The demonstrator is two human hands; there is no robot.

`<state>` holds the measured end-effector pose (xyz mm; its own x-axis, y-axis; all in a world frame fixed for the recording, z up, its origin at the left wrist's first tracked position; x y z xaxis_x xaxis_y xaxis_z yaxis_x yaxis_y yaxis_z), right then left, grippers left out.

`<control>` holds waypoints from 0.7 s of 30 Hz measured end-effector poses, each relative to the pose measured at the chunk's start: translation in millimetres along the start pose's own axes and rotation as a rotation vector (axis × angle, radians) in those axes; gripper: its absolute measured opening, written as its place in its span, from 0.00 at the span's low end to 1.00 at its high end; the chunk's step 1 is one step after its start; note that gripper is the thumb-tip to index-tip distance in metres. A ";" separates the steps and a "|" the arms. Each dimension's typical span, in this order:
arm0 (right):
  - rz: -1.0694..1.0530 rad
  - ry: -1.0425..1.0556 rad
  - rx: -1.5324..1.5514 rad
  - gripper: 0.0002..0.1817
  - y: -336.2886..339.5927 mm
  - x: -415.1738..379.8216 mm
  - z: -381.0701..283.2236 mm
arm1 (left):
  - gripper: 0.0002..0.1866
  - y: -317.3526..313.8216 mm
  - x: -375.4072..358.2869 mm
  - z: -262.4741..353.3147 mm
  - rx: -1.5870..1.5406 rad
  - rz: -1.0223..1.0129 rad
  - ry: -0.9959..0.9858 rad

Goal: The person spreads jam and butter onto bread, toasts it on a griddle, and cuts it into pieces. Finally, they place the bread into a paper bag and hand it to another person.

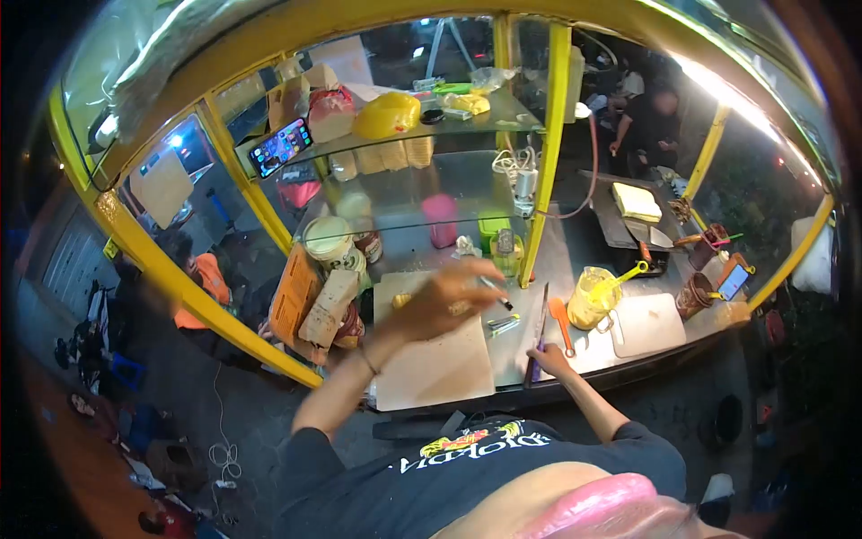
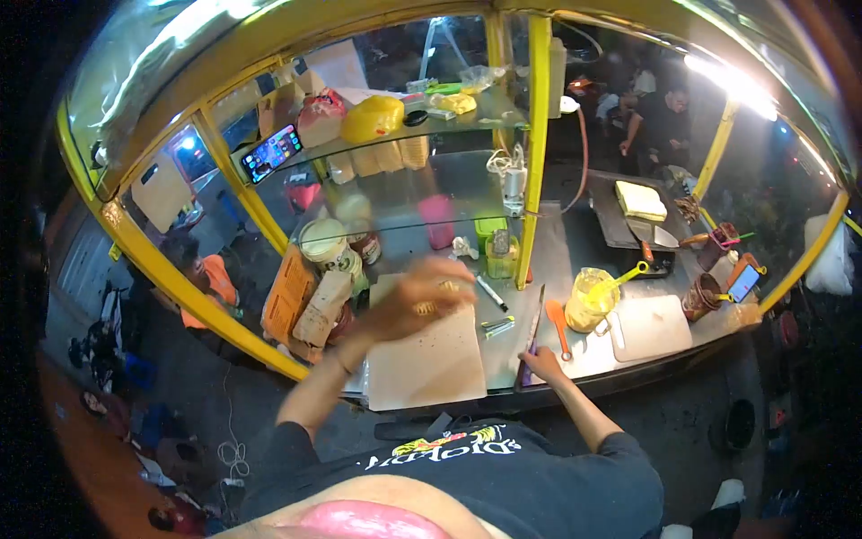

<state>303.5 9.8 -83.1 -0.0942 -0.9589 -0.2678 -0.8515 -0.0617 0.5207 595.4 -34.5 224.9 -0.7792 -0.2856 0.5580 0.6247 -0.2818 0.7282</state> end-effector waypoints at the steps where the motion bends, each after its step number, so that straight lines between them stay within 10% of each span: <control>1: 0.039 0.003 0.035 0.23 -14.8 19.4 13.5 | 0.11 33.4 20.1 22.6 0.045 0.053 -0.044; 8: -0.059 0.215 -0.808 0.25 -3.8 69.2 -7.7 | 0.10 183.2 120.9 182.3 0.831 0.288 -0.756; 11: -0.219 0.571 -0.965 0.17 71.1 97.2 -60.8 | 0.11 205.3 136.8 211.4 0.759 0.510 -0.410; 13: 0.033 0.573 -0.787 0.15 151.2 -12.9 -205.6 | 0.12 216.0 153.8 210.8 0.920 0.391 -0.287; 14: 0.254 0.790 -1.215 0.14 173.9 -53.6 -258.5 | 0.14 216.2 160.6 216.8 0.992 0.328 -0.224; 15: 0.258 0.588 -0.882 0.11 203.0 -103.0 -306.3 | 0.14 219.6 168.4 228.2 0.970 0.322 -0.224; 16: 0.299 0.900 -0.602 0.12 221.0 -138.2 -340.8 | 0.15 219.8 179.1 245.1 1.058 0.065 0.147; 17: 0.186 0.685 -0.509 0.15 230.7 -203.9 -395.2 | 0.15 218.5 183.2 249.4 1.117 -0.209 0.518; 21: 0.525 1.402 -0.401 0.12 268.3 -260.5 -467.1 | 0.15 286.3 200.1 182.5 1.100 -0.119 0.112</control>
<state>340.5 113.6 505.0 0.4095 -0.3645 0.8363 -0.6676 0.5050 0.5470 609.1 -5.2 617.7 -0.7876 -0.4073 0.4624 0.1173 0.6376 0.7614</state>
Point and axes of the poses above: each hand's wrist, its own x-axis towards the middle knuckle, its own y-axis out of the back of the hand, z = x × y, the point moved 1 cm from there along x, towards the middle knuckle, and after that the axes turned 2 degrees about -z, right-handed, at the moved point
